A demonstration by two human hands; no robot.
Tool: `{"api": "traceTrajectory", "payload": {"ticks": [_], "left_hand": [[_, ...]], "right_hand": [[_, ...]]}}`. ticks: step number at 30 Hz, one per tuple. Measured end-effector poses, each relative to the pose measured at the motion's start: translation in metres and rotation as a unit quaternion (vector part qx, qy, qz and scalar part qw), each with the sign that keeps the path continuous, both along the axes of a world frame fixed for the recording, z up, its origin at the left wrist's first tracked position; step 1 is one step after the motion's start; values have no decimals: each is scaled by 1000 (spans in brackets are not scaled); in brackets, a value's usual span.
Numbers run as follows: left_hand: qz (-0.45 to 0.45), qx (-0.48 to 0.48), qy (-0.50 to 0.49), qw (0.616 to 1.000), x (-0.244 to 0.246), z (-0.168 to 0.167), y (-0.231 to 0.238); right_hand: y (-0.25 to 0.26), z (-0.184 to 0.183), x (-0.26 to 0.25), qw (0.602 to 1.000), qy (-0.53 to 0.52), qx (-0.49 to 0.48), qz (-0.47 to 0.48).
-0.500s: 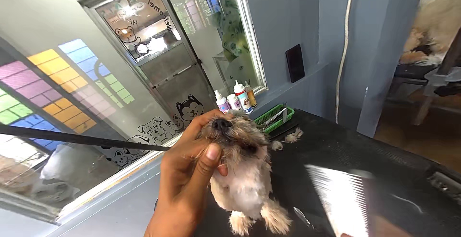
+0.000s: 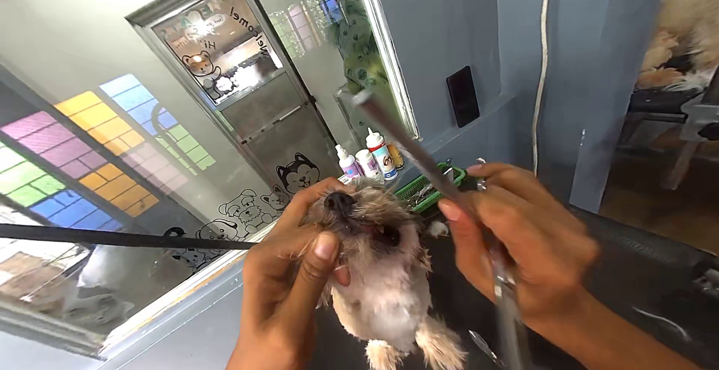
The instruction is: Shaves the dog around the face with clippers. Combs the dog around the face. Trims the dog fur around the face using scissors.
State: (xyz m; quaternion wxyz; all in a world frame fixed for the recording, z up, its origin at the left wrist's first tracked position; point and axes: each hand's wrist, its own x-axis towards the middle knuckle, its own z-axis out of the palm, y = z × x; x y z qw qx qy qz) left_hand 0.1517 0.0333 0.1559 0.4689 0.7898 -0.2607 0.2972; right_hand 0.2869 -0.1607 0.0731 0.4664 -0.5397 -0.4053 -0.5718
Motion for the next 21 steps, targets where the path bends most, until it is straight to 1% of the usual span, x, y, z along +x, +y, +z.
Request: {"api": "traceTrajectory", "payload": {"ticks": [2,4,6,10,13,15,17,19,21], "left_hand": [[9,0,-8,1000,2,-1,1],[-4,-16,-6,1000,3,-3,3],[-9,-24,-1,1000,3,-4,3],[14,-30,-6,999,2,-2,-1],[9,-26,0,1000,1,0,0],[-4,-12,0,1000,1,1,4],[-1,7,8,1000,1,4,5],[2,-7,6,1000,1,2,6],[-1,-30,-3,1000,1,-3,6]], "right_hand": [[-1,-5,-7,1000,-20,-11,8],[2,-11,-14,997,-41,-60,19],[9,-13,-12,995,-50,-91,9],[20,0,7,998,-38,-51,12],[16,8,10,998,-46,-23,33],[12,4,8,995,-79,-32,53],[10,-3,8,989,-114,-65,66],[15,-5,12,986,-130,-93,50],[21,-3,20,987,-117,-100,36]]}}
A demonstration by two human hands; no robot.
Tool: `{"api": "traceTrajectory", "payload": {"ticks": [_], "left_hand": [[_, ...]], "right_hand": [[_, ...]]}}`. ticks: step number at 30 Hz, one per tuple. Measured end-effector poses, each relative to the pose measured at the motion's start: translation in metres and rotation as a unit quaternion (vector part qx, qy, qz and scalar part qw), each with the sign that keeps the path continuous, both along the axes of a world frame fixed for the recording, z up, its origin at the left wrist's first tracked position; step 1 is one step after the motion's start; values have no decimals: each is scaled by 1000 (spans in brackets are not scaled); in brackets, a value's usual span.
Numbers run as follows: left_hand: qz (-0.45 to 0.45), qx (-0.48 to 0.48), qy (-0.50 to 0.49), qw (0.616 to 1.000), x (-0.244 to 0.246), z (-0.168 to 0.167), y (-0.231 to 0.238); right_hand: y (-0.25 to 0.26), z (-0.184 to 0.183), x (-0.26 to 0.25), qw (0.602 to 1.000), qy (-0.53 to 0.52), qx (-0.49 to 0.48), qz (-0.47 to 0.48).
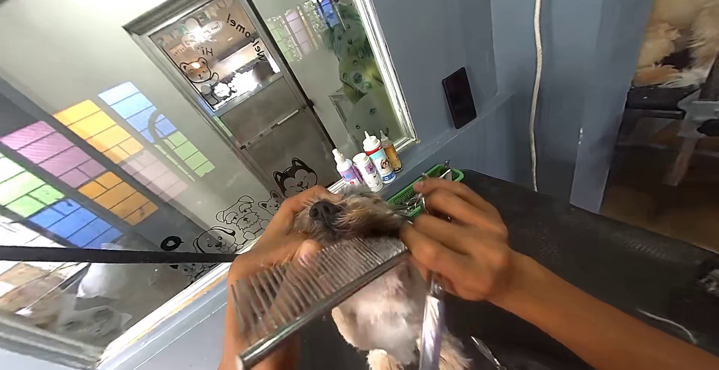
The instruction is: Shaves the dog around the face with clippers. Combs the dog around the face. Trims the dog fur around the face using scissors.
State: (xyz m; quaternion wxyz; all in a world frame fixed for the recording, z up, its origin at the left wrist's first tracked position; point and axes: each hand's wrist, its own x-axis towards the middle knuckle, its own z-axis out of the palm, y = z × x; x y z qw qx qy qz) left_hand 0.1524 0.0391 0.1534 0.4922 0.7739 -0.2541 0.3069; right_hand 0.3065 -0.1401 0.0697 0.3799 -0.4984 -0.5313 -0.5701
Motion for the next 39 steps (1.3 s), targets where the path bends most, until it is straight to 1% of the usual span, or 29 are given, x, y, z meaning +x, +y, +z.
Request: {"api": "traceTrajectory", "payload": {"ticks": [3,5,8,10,13,15,19,22,23,25,28,29,31,32,34,36,38,39], "left_hand": [[-1,-21,12,1000,-1,3,-5],[22,-13,10,1000,-2,3,-5],[20,5,12,1000,-3,5,-3],[17,4,15,1000,-3,5,-1],[-12,-4,13,1000,0,3,6],[7,-11,11,1000,-1,3,3],[26,-9,17,999,-4,5,-2],[21,-1,14,1000,-3,6,-1],[32,-1,9,999,-2,5,-1],[17,15,16,1000,-1,6,4],[14,8,5,1000,1,4,6],[22,5,-1,1000,1,2,5],[34,5,-1,999,1,3,2],[30,12,1,999,1,5,2],[31,14,0,999,0,5,2],[29,10,-1,1000,0,5,3],[27,4,-1,1000,0,5,4],[27,1,0,1000,0,5,4]], "right_hand": [[4,9,6,1000,18,18,-3],[5,15,5,998,50,48,8],[2,13,2,994,68,85,30],[-1,4,-2,996,49,71,25],[1,-5,-2,1000,16,22,15],[7,-4,6,1000,14,8,10],[10,9,17,998,45,52,9],[6,10,12,995,54,85,25],[3,7,9,996,45,76,28],[1,-3,6,998,14,39,42],[6,-9,9,1000,-3,1,20],[8,-9,12,1000,12,4,18],[11,-6,16,996,77,50,22],[11,-4,16,989,128,77,19],[8,-9,16,963,250,99,-11],[2,-30,19,930,361,60,-37],[-8,-73,24,887,454,-43,-67],[-15,-98,25,854,504,-104,-76]]}}
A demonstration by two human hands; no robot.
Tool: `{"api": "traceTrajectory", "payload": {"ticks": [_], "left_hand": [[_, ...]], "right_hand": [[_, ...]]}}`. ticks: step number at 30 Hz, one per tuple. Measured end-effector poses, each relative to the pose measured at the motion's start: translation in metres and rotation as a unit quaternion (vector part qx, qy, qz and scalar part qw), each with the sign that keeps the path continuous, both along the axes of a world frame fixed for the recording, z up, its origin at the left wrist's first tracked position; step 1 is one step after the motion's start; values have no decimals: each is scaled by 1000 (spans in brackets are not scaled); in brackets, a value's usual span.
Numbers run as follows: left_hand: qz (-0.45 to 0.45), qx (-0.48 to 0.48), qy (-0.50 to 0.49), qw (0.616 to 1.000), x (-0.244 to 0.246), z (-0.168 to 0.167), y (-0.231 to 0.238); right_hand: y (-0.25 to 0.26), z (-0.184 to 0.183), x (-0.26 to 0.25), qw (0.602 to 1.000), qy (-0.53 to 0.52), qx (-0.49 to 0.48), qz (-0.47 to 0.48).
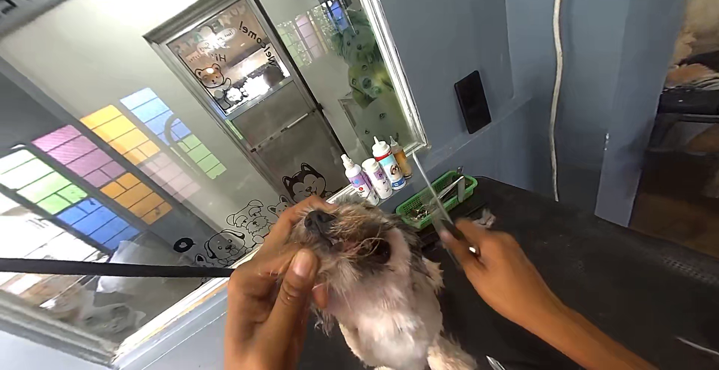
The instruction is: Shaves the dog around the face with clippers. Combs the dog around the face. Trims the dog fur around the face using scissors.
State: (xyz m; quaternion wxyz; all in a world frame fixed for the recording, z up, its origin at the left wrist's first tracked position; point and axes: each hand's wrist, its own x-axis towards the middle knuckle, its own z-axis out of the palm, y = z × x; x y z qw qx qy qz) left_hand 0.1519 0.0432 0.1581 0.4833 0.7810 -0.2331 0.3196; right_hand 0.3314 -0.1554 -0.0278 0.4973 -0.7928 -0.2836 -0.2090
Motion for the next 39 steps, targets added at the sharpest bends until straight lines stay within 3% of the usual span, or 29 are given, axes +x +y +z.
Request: {"api": "traceTrajectory", "payload": {"ticks": [2,4,7,9,14,16,21,26,39], "left_hand": [[4,-4,1,1000,-1,0,-1],[5,-5,0,1000,-1,0,-2],[6,-4,1,1000,-1,-1,-4],[3,-6,1,1000,-1,-1,-5],[15,-1,1,1000,-1,-2,-8],[23,4,0,1000,0,-2,-8],[20,-3,7,1000,0,-2,-9],[16,-4,11,1000,1,-3,-10],[14,12,9,1000,1,-4,-15]], "right_hand": [[-19,-43,-1,981,160,-99,56],[-37,-70,1,933,294,-183,100],[-55,-86,-4,913,335,-205,108],[-60,-79,-9,930,311,-138,138],[-53,-25,-22,928,180,14,324],[-44,-6,-33,935,117,49,331],[-26,23,-46,976,-70,30,206],[-20,38,-43,964,-254,-44,71],[-11,66,-40,941,-325,-94,4]]}}
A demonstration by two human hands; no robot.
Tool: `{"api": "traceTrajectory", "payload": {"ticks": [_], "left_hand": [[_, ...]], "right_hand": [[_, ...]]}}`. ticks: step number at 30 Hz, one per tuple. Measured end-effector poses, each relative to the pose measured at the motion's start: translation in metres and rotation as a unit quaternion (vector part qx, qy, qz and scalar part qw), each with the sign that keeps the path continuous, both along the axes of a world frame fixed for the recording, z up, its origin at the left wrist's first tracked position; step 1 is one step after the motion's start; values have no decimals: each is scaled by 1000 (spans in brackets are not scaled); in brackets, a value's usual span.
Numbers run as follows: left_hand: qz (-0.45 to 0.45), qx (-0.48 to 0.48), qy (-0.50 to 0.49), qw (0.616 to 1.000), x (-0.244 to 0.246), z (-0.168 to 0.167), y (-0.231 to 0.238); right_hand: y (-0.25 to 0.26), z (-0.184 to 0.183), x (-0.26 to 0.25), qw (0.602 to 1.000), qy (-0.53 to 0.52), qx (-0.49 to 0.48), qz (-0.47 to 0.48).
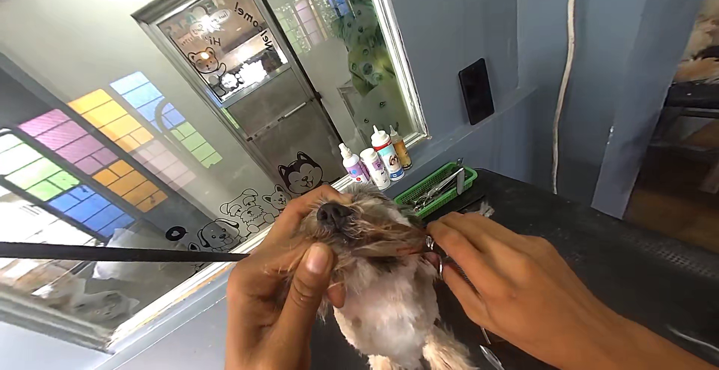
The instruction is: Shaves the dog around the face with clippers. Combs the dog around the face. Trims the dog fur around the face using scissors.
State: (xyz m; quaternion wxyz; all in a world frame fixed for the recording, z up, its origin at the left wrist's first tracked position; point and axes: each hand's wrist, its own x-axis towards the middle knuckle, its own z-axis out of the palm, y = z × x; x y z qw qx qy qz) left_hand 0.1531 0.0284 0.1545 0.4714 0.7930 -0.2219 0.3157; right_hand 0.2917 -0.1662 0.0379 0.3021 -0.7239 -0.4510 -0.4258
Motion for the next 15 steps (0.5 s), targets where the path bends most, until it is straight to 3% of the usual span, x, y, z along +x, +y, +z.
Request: {"api": "traceTrajectory", "payload": {"ticks": [15], "left_hand": [[16,46,0,999,8,-11,-7]], "right_hand": [[-20,13,-3,999,-5,-27,-17]]}}
